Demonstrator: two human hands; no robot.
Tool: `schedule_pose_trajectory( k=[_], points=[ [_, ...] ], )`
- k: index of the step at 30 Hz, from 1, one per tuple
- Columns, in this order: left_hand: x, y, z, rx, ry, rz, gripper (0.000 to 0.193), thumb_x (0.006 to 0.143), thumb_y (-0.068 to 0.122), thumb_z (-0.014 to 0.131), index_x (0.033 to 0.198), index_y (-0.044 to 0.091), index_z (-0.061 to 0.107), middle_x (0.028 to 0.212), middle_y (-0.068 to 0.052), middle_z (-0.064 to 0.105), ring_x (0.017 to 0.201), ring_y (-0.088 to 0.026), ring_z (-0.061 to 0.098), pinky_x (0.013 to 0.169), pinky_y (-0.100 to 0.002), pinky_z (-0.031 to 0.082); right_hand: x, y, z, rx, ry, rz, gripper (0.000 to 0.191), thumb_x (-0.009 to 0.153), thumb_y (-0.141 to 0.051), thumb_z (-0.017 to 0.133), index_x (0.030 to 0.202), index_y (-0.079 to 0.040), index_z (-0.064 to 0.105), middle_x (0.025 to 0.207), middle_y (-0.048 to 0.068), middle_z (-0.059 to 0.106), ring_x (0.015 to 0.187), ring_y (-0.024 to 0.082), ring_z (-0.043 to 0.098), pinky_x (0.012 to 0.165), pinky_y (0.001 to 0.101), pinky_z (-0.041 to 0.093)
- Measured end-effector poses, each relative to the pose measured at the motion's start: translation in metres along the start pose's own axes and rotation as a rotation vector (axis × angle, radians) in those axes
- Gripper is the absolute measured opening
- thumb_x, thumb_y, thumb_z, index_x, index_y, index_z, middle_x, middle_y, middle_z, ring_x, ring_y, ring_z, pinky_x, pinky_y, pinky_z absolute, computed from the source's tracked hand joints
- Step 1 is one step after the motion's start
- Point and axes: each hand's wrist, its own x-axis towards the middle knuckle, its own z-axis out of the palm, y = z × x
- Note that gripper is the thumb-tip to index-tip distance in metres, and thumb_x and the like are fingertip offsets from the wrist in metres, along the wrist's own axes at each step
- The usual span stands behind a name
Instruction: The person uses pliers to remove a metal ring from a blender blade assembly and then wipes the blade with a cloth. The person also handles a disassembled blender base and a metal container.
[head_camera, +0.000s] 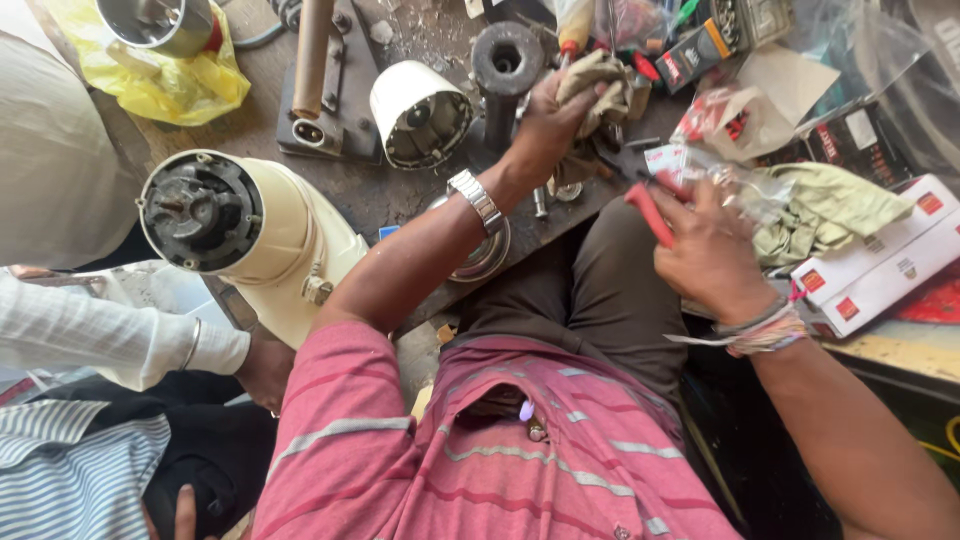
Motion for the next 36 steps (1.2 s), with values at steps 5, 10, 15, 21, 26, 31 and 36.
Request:
schedule_pose_trajectory(
  k=[5,10,15,21,26,31,36],
  points=[
    [-0.010,0.024,0.018,-0.045,-0.173,-0.038,0.032,0.103,0.014,0.066,0.132,0.001,0.063,0.115,-0.005,0.073,0.099,-0.007,0.068,0.082,-0.023,0.058,-0.006,0.023,-0.011,0.633,-0.302,0.243,0.053,0.087,-0.013,0.064,0.139,-0.026,0.064,0.128,0.019,0.055,0.109,0.037,0.052,0.088,0.0603,0.039],
    [-0.011,0.039,0.016,-0.205,-0.058,-0.285,0.031,0.106,0.016,0.056,0.131,-0.002,0.060,0.110,-0.014,0.073,0.090,-0.019,0.075,0.073,-0.035,0.065,0.000,0.024,-0.010,0.339,-0.283,0.333,0.058,0.087,-0.009,0.063,0.142,-0.028,0.062,0.134,0.020,0.054,0.113,0.035,0.049,0.090,0.0624,0.035],
    [-0.015,0.048,0.012,-0.380,-0.007,-0.386,0.033,0.107,0.018,0.050,0.130,-0.005,0.057,0.108,-0.018,0.071,0.087,-0.027,0.077,0.073,-0.045,0.069,-0.007,0.014,-0.004,-0.586,0.249,-0.053,0.034,0.109,-0.025,0.062,0.142,-0.023,0.065,0.150,0.018,0.042,0.148,0.035,0.033,0.115,0.0714,0.008],
    [-0.016,0.051,0.015,-0.385,-0.033,-0.387,0.034,0.108,0.020,0.049,0.129,-0.006,0.057,0.108,-0.019,0.072,0.087,-0.029,0.077,0.072,-0.047,0.069,-0.001,0.005,-0.007,-0.914,0.317,-0.104,0.032,0.106,-0.027,0.062,0.137,-0.031,0.068,0.152,0.013,0.045,0.148,0.031,0.033,0.118,0.0682,0.005],
    [-0.014,0.037,0.008,-0.357,-0.052,-0.336,0.030,0.104,0.018,0.053,0.126,-0.002,0.059,0.103,-0.015,0.072,0.083,-0.024,0.076,0.068,-0.043,0.068,0.002,-0.001,-0.007,-0.847,0.309,-0.131,0.032,0.102,-0.026,0.064,0.133,-0.027,0.070,0.145,0.019,0.049,0.136,0.033,0.038,0.109,0.0628,0.019],
    [-0.012,0.022,0.008,0.037,-0.040,-0.102,0.024,0.106,0.014,0.067,0.123,-0.004,0.066,0.106,-0.010,0.076,0.090,-0.013,0.073,0.076,-0.027,0.062,-0.002,0.013,-0.001,-0.069,-0.114,0.135,0.046,0.089,-0.013,0.066,0.135,-0.013,0.068,0.124,0.028,0.058,0.112,0.042,0.054,0.088,0.0612,0.043],
    [-0.018,0.023,0.015,0.109,-0.214,-0.052,0.028,0.103,0.014,0.066,0.129,0.003,0.063,0.105,-0.006,0.075,0.083,-0.010,0.070,0.067,-0.025,0.058,-0.014,0.028,0.010,0.693,-0.355,0.251,0.048,0.090,-0.013,0.066,0.138,-0.017,0.066,0.134,0.025,0.054,0.121,0.041,0.052,0.096,0.0634,0.038]
  ],
)
